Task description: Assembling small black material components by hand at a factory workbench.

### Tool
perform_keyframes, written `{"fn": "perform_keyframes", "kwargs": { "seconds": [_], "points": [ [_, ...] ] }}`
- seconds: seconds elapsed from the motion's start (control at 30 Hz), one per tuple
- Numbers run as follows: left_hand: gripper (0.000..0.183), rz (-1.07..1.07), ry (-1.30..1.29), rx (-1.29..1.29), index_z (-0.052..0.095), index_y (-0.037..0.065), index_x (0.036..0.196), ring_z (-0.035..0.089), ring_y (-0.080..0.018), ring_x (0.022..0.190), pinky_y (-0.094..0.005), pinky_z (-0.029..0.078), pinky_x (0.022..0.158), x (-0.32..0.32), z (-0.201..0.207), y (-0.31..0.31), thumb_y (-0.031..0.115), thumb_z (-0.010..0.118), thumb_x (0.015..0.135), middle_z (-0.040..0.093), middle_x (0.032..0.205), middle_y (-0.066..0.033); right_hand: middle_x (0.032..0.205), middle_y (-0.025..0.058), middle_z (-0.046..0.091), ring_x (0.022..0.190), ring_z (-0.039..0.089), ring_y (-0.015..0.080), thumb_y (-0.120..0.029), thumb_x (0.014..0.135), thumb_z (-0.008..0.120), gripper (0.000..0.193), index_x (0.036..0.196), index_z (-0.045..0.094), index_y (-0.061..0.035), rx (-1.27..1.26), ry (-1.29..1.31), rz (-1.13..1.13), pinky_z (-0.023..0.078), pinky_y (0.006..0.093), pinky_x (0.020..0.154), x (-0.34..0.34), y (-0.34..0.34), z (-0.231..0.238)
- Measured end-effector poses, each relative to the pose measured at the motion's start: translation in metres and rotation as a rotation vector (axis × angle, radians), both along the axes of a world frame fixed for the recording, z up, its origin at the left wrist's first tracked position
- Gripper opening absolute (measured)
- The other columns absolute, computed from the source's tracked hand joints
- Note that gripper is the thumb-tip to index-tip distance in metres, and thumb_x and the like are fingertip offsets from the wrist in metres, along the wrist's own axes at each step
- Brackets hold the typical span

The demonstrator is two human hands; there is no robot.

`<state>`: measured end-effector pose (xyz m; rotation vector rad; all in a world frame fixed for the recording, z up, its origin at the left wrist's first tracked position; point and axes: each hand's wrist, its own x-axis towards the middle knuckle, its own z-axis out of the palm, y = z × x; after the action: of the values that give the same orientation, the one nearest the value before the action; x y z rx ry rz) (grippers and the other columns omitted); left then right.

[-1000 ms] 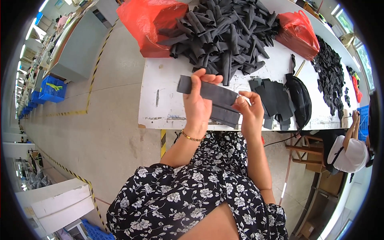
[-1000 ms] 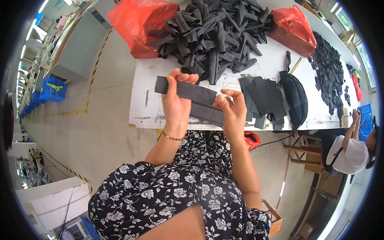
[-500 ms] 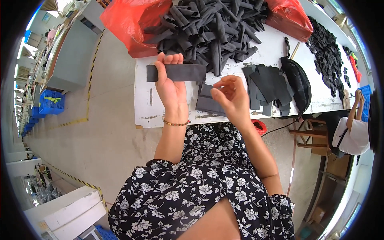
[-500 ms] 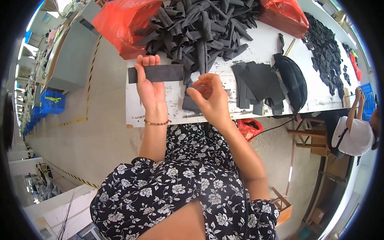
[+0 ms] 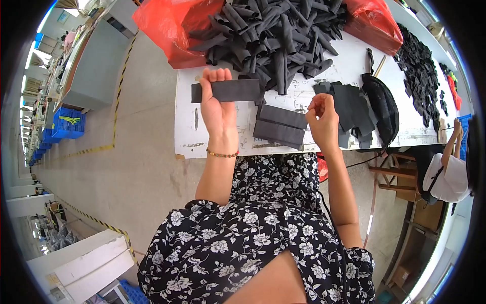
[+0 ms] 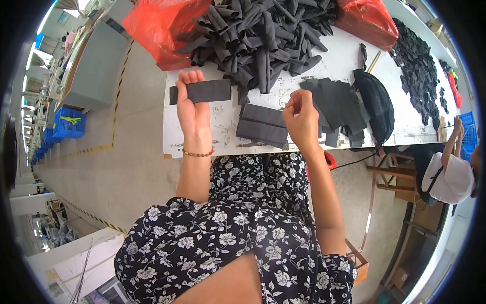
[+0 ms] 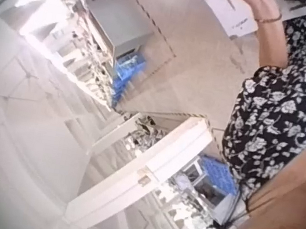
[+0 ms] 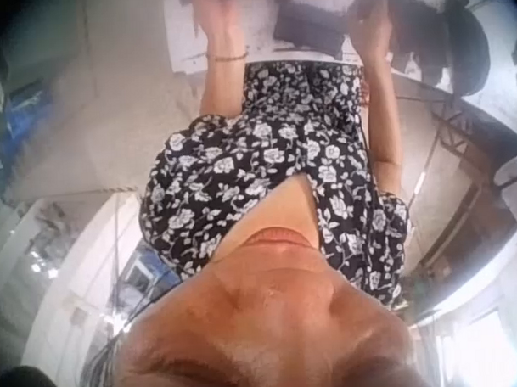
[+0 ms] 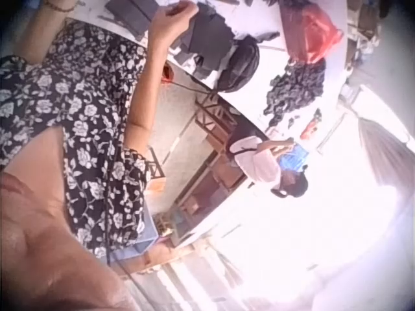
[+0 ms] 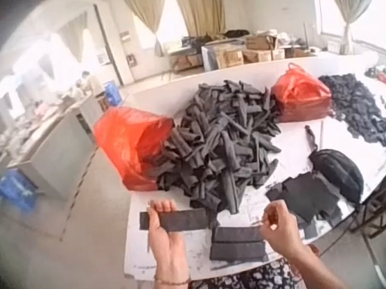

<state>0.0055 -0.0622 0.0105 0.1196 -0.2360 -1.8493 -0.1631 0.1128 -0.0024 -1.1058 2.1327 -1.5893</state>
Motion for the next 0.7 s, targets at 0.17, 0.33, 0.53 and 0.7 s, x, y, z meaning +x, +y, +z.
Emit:
{"fn": "perform_keyframes", "kwargs": {
  "seconds": [0.17, 0.33, 0.53, 0.7],
  "points": [
    [0.026, -0.081, -0.001, 0.039, 0.057, 0.001, 0.111, 0.061, -0.0208, 0.095, -0.0389, 0.046, 0.104, -0.018, -0.001, 0.016, 0.022, 0.049, 0.1, 0.061, 0.093, -0.0072, 0.098, 0.0103, 0.061, 0.083, 0.062, 0.0161, -0.003, 0.09, 0.057, 0.033, 0.121, 0.048, 0.002, -0.136, -0.578, 0.276, 0.052, 0.0279, 0.075, 0.021, -0.007, 0.017],
    [0.036, -0.187, -0.127, -0.036, 0.055, 0.006, 0.116, 0.059, -0.0226, 0.101, -0.0435, 0.046, 0.102, -0.033, 0.014, 0.043, 0.036, 0.052, 0.097, 0.059, 0.104, -0.0072, 0.097, 0.0066, 0.063, 0.084, 0.063, 0.016, -0.008, 0.09, 0.063, 0.03, 0.118, 0.058, 0.0023, -0.245, -0.562, 0.227, 0.05, 0.0276, 0.08, 0.047, -0.026, 0.031],
    [0.029, -0.353, -0.384, 0.075, 0.06, 0.009, 0.104, 0.062, -0.0216, 0.102, -0.0406, 0.054, 0.085, -0.01, -0.021, 0.053, 0.036, 0.063, 0.092, 0.064, 0.105, -0.0055, 0.101, 0.0066, 0.064, 0.09, 0.06, 0.0258, 0.01, 0.063, 0.069, 0.037, 0.096, 0.071, -0.0062, -0.468, 0.762, 0.105, 0.051, 0.0329, 0.074, 0.028, -0.011, 0.032],
    [0.012, -0.279, -0.561, 0.02, 0.064, 0.002, 0.092, 0.068, -0.019, 0.074, -0.0291, 0.058, 0.067, -0.013, -0.005, 0.056, 0.013, 0.068, 0.089, 0.069, 0.085, -0.0085, 0.116, 0.0067, 0.06, 0.1, 0.058, 0.0267, 0.007, 0.062, 0.069, 0.045, 0.105, 0.071, -0.0093, -0.279, 0.923, 0.305, 0.049, 0.0362, 0.084, 0.018, 0.009, 0.021]
  ]
}}
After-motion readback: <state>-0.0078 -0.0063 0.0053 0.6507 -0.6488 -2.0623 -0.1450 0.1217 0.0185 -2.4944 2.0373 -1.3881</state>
